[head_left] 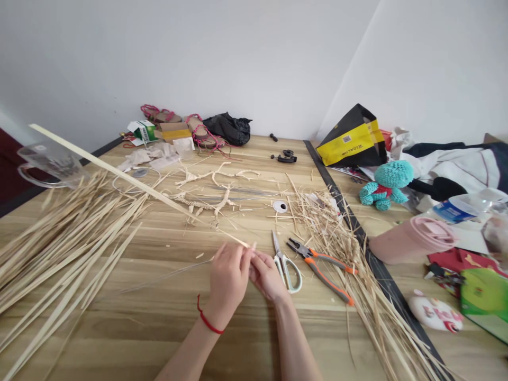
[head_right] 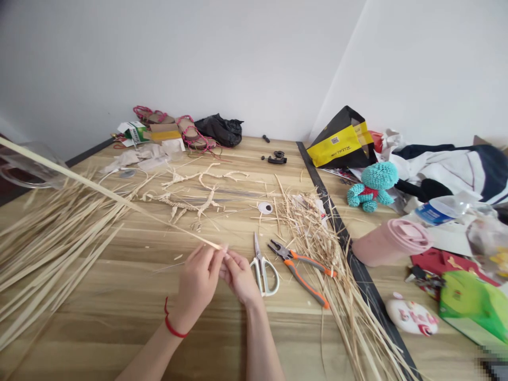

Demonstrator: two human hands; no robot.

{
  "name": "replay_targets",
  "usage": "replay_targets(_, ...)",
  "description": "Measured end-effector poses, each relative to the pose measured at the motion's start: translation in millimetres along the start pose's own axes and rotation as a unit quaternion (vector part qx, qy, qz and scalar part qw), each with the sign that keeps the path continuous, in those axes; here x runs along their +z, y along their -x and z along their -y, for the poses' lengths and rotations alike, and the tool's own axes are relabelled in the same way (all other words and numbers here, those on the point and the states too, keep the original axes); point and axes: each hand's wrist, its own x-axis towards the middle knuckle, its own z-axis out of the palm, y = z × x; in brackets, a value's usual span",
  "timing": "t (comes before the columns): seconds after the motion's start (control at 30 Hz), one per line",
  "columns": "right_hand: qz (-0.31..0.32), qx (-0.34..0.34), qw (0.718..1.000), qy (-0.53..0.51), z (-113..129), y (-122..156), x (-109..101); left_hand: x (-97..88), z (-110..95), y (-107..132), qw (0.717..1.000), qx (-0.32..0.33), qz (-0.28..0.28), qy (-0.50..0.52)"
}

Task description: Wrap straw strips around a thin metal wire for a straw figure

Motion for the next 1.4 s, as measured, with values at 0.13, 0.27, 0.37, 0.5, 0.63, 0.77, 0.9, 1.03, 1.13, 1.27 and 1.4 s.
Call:
replay_targets(0.13, -0.028, -0.012, 0.999, 0.020, -1, -1, 0, -1.0, -12, 2, 0.995, 0.055, 0.033, -0.078)
replay_targets(0.27, -0.051, -0.031, 0.997, 0.054, -2, 1, -3, 2.6, -19, 6, 0.989, 0.072, 0.063, -0.112)
replay_targets(0.37, -0.053, -0.060, 0.996, 0.036, -1, 3, -6, -0.2, -21, 7, 0.987, 0.070, 0.092, -0.109)
replay_targets(0.5, -0.031, -0.077, 0.996, -0.012, 5, 7, -3, -11.5, -22, 4, 0.986, 0.081, 0.125, -0.070)
replay_targets(0.63, -0.039, -0.060, 0.997, -0.010, 5, 5, -1, -17.6, -20, 2, 0.986, 0.081, 0.139, -0.032)
replay_targets(0.77, -0.088, -0.053, 0.995, -0.008, -3, -4, -6, -13.5, -17, 6, 0.986, 0.054, 0.156, 0.003)
replay_targets(0.9, -0.101, -0.059, 0.993, -0.001, -4, -8, -10, -10.9, -14, 11, 0.989, 0.018, 0.134, 0.066)
replay_targets(1.03, -0.092, -0.057, 0.994, 0.007, 2, -7, -8, -20.7, 0, 6, 0.990, -0.038, 0.065, 0.117)
replay_targets(1.13, -0.079, -0.051, 0.996, 0.008, 6, -6, -7, -34.4, 23, -2, 0.996, -0.050, 0.054, 0.039)
replay_targets(1.27, -0.073, -0.057, 0.996, 0.014, 9, -6, -7, -51.6, 45, -7, 0.969, -0.079, 0.225, 0.065)
replay_targets(1.4, -0.089, -0.068, 0.994, 0.012, 10, -7, -11, -59.1, 33, -3, 0.914, -0.164, 0.333, 0.165)
